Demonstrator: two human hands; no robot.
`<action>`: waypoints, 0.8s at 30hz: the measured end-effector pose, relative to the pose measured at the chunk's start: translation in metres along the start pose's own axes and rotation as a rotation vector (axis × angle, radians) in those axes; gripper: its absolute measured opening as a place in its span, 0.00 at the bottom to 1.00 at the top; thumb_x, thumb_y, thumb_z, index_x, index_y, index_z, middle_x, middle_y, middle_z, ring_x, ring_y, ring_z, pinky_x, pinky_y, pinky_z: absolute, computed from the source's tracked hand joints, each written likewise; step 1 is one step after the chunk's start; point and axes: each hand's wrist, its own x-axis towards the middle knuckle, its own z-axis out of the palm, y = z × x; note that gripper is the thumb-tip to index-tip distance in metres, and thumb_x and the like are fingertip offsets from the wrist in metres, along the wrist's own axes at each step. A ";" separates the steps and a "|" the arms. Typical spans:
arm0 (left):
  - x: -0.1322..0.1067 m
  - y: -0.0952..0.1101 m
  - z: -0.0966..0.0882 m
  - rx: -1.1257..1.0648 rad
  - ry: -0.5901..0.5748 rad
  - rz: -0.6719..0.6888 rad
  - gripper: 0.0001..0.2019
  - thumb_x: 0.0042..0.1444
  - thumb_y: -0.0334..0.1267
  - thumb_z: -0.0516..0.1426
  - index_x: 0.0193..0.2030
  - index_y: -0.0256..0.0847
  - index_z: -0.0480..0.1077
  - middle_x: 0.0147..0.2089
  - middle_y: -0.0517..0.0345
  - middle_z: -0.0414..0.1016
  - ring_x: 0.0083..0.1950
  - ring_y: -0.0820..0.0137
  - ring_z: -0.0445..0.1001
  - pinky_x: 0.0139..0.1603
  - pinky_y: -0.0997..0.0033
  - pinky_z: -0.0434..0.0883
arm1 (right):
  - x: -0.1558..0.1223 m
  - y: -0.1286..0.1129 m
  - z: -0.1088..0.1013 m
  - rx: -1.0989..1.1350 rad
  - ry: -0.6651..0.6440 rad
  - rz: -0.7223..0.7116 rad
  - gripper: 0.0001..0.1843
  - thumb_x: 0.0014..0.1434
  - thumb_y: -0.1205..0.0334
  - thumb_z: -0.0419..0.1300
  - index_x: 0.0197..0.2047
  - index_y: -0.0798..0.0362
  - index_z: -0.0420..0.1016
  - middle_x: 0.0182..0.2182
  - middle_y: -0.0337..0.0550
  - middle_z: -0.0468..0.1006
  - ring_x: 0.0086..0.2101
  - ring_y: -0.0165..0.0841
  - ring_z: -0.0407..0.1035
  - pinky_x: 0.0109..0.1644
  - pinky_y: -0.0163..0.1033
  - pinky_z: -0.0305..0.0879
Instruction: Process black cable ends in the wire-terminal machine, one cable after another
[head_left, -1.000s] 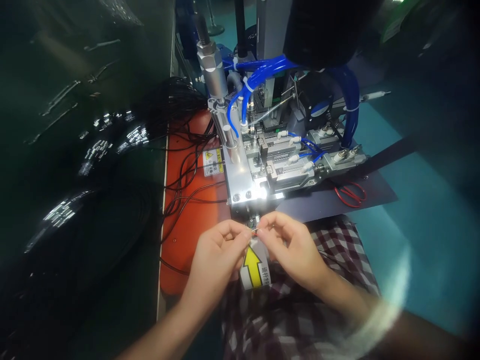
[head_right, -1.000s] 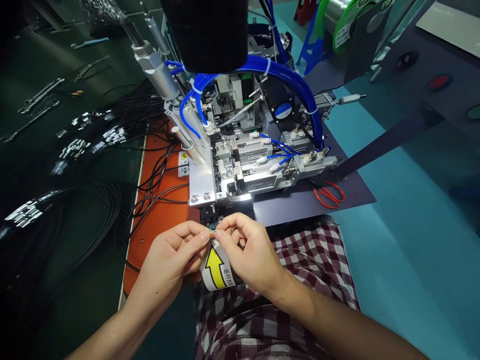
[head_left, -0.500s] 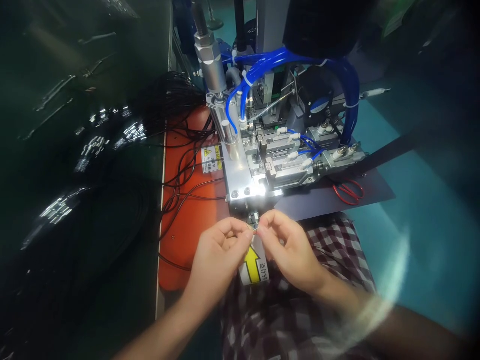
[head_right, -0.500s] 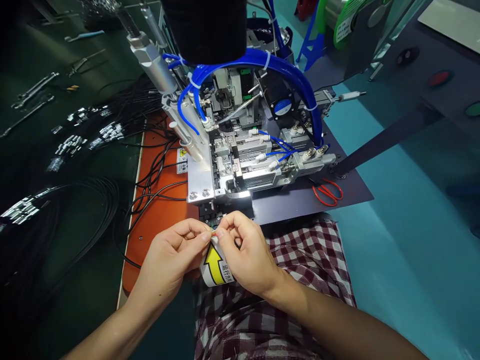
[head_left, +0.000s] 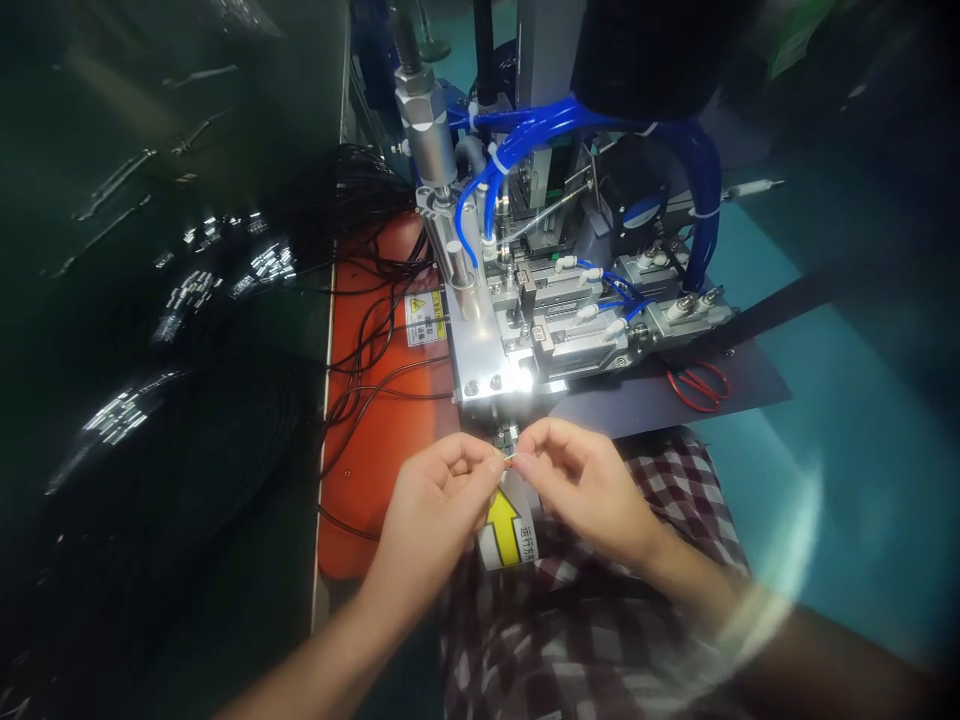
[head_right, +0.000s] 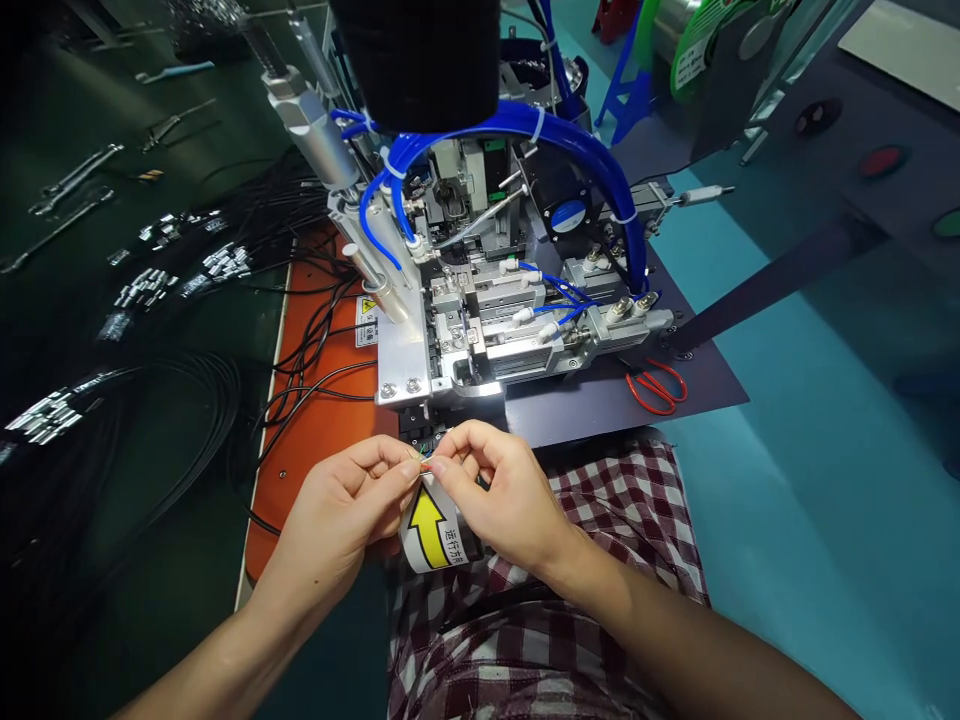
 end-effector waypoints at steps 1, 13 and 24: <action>0.000 0.000 0.000 -0.003 -0.005 0.006 0.13 0.56 0.45 0.59 0.28 0.38 0.67 0.16 0.70 0.55 0.16 0.83 0.48 0.16 0.84 0.51 | 0.000 0.000 0.001 0.007 0.008 -0.003 0.05 0.58 0.64 0.59 0.30 0.54 0.68 0.18 0.30 0.63 0.18 0.24 0.56 0.22 0.31 0.54; -0.001 -0.004 0.002 -0.016 0.014 0.055 0.10 0.56 0.42 0.60 0.31 0.37 0.68 0.16 0.73 0.52 0.16 0.84 0.46 0.16 0.85 0.48 | -0.006 -0.003 0.003 0.100 -0.014 0.143 0.08 0.57 0.59 0.59 0.29 0.55 0.69 0.17 0.31 0.62 0.17 0.23 0.55 0.20 0.30 0.53; 0.000 -0.002 0.004 -0.021 0.041 0.041 0.11 0.55 0.42 0.60 0.28 0.37 0.68 0.16 0.72 0.53 0.16 0.84 0.47 0.17 0.84 0.50 | -0.006 -0.002 -0.001 -0.004 0.015 0.042 0.04 0.56 0.63 0.59 0.33 0.55 0.73 0.21 0.34 0.69 0.20 0.25 0.60 0.23 0.31 0.58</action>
